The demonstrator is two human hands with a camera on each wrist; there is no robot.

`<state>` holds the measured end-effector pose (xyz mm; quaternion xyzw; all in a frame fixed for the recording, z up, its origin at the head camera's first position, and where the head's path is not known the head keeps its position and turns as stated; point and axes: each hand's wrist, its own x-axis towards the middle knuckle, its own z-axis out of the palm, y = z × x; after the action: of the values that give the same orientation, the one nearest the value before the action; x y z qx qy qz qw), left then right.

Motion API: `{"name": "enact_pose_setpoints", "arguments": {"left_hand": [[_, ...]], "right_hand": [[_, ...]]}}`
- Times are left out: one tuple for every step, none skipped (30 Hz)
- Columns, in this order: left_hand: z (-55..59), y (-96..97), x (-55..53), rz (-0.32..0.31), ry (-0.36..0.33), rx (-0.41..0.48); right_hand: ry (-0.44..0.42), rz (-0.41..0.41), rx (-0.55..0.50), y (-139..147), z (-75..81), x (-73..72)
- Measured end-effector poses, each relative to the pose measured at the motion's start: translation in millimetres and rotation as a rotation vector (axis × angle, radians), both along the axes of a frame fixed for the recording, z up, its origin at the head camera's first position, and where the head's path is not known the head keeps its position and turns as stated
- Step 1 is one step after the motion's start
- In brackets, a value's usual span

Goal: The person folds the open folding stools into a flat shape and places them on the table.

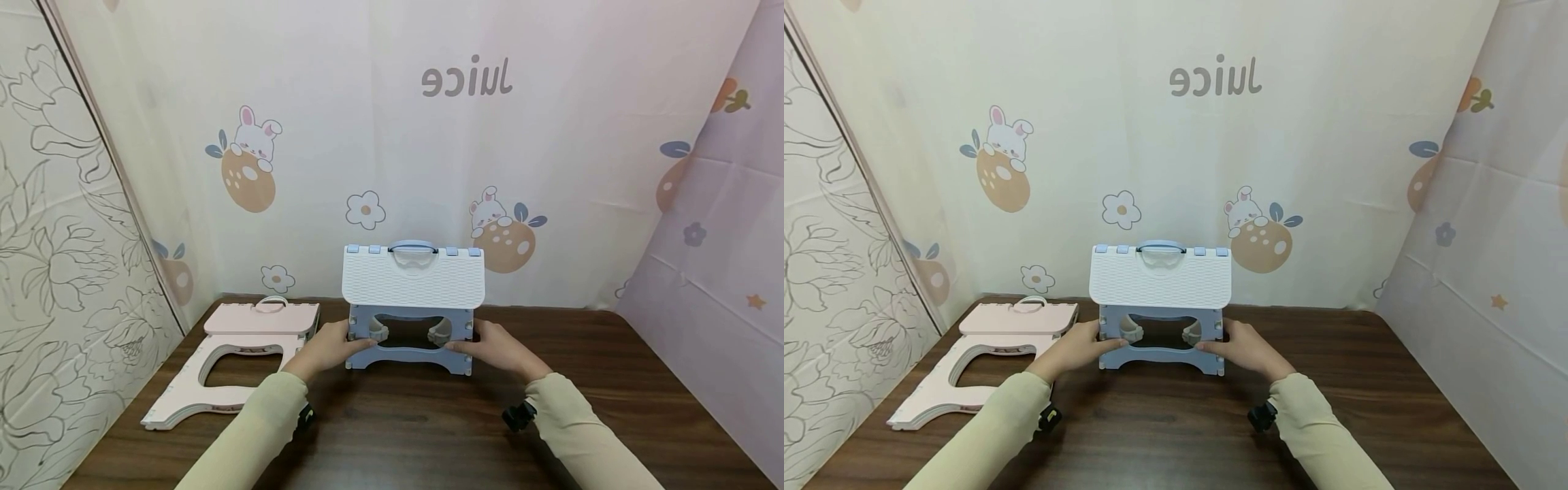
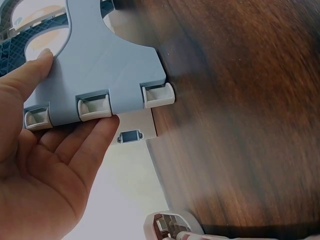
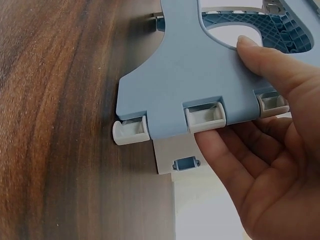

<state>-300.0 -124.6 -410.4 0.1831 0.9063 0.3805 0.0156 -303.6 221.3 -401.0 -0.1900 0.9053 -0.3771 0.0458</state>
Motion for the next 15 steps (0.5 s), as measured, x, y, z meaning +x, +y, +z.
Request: {"name": "enact_pose_setpoints", "arguments": {"left_hand": [[-0.1, 0.0, -0.1, 0.000, 0.001, -0.001], [-0.3, -0.1, -0.1, -0.001, 0.001, -0.001], [-0.5, -0.1, -0.3, -0.001, 0.003, -0.002], [-0.5, -0.1, -0.4, -0.002, 0.005, -0.003], [-0.6, 0.0, -0.5, -0.002, 0.008, -0.003], [-0.7, 0.0, -0.6, -0.003, 0.010, -0.003], [-0.8, 0.1, -0.8, -0.005, 0.012, -0.003], [-0.8, 0.1, -0.8, -0.007, 0.014, -0.003], [-0.8, 0.2, -0.8, -0.008, 0.016, -0.004], [-0.8, 0.3, -0.8, -0.011, 0.016, -0.003], [-0.7, 0.3, -0.7, -0.013, 0.016, -0.002], [-0.7, 0.3, -0.6, -0.016, 0.016, -0.002], [-0.6, 0.3, -0.6, -0.017, 0.016, -0.001], [-0.5, 0.3, -0.6, -0.018, 0.016, -0.001], [-0.4, 0.2, -0.6, -0.018, 0.015, 0.000]], "right_hand": [[0.000, 0.003, -0.001, -0.2, 0.5, 0.2], [0.000, 0.008, -0.001, -0.2, 0.7, 0.2], [0.000, 0.012, -0.002, -0.3, 1.0, 0.3], [-0.002, 0.013, -0.004, -0.5, 1.2, 0.5], [-0.004, 0.009, -0.002, -0.5, 1.2, 0.6], [-0.005, 0.008, -0.002, -0.3, 1.4, 0.7], [-0.005, 0.007, 0.001, 0.0, 1.5, 0.7], [-0.005, 0.010, 0.002, 0.3, 1.4, 0.6], [-0.005, 0.009, 0.004, 0.4, 1.4, 0.6], [-0.004, 0.011, 0.006, 0.7, 1.1, 0.5], [-0.006, 0.007, 0.007, 0.9, 0.7, 0.3], [-0.005, 0.011, 0.002, 0.8, 0.9, 0.1], [-0.007, 0.011, -0.001, 1.0, 0.5, -0.2], [-0.006, 0.015, -0.002, 1.2, 0.2, -0.5], [-0.008, 0.015, -0.005, 1.3, 0.1, -0.7]]}}
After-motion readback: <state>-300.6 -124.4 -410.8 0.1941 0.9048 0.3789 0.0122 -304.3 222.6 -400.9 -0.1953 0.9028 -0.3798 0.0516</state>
